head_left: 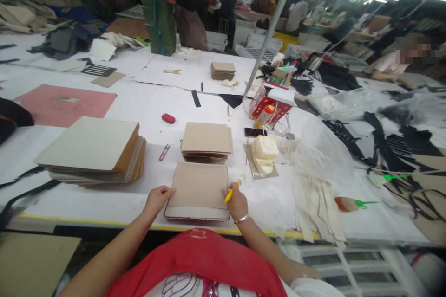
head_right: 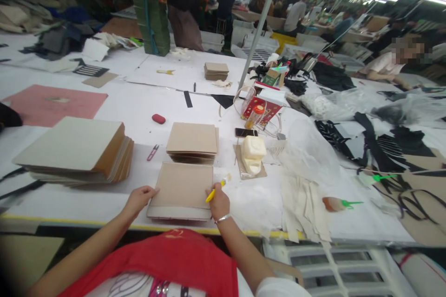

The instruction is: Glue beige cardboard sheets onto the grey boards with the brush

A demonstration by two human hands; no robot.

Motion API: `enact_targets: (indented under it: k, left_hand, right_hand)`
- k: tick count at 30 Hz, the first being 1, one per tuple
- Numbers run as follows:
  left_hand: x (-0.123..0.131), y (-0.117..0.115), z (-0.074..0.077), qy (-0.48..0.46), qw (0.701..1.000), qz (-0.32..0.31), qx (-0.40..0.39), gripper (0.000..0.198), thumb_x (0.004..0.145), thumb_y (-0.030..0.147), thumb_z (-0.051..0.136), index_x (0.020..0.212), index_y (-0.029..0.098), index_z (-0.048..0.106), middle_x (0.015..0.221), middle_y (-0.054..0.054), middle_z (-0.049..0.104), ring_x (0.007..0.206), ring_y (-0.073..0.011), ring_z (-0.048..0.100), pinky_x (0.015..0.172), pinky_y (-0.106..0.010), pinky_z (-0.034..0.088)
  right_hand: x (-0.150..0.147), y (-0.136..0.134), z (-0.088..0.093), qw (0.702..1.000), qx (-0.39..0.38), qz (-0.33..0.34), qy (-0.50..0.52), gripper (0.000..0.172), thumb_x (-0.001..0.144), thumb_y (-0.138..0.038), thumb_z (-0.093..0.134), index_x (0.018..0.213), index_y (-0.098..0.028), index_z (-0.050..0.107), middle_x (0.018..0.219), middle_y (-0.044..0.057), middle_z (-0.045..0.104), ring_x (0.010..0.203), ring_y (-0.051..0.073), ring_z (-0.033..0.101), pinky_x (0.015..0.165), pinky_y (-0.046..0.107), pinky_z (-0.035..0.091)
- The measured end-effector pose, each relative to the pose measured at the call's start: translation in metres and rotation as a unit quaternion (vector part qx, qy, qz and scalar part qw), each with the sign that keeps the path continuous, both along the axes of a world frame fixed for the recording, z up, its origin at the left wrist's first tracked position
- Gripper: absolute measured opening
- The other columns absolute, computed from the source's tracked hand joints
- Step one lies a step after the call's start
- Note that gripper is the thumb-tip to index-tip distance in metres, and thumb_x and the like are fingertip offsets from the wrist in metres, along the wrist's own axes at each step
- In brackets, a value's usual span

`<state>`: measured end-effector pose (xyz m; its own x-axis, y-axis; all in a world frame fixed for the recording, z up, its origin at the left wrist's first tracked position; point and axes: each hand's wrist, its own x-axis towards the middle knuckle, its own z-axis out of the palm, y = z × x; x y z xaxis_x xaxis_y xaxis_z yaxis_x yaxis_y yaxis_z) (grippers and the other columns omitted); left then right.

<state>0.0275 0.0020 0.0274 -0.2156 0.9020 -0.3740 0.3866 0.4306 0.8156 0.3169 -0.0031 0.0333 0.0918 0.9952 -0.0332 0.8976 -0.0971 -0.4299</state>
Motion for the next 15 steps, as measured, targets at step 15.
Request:
enact_targets:
  k: [15]
  left_hand:
    - [-0.008, 0.013, 0.025, 0.059, 0.998, 0.0, -0.007, 0.032, 0.083, 0.034, 0.047, 0.108, 0.015, 0.051, 0.11, -0.006, 0.052, 0.095, -0.02, 0.053, 0.079, -0.038, 0.046]
  right_hand:
    - [-0.006, 0.008, 0.004, 0.997, -0.042, 0.015, -0.07, 0.029, 0.082, -0.043, 0.044, 0.096, -0.018, 0.044, 0.053, -0.004, 0.046, 0.044, 0.01, 0.04, 0.045, 0.021, 0.015]
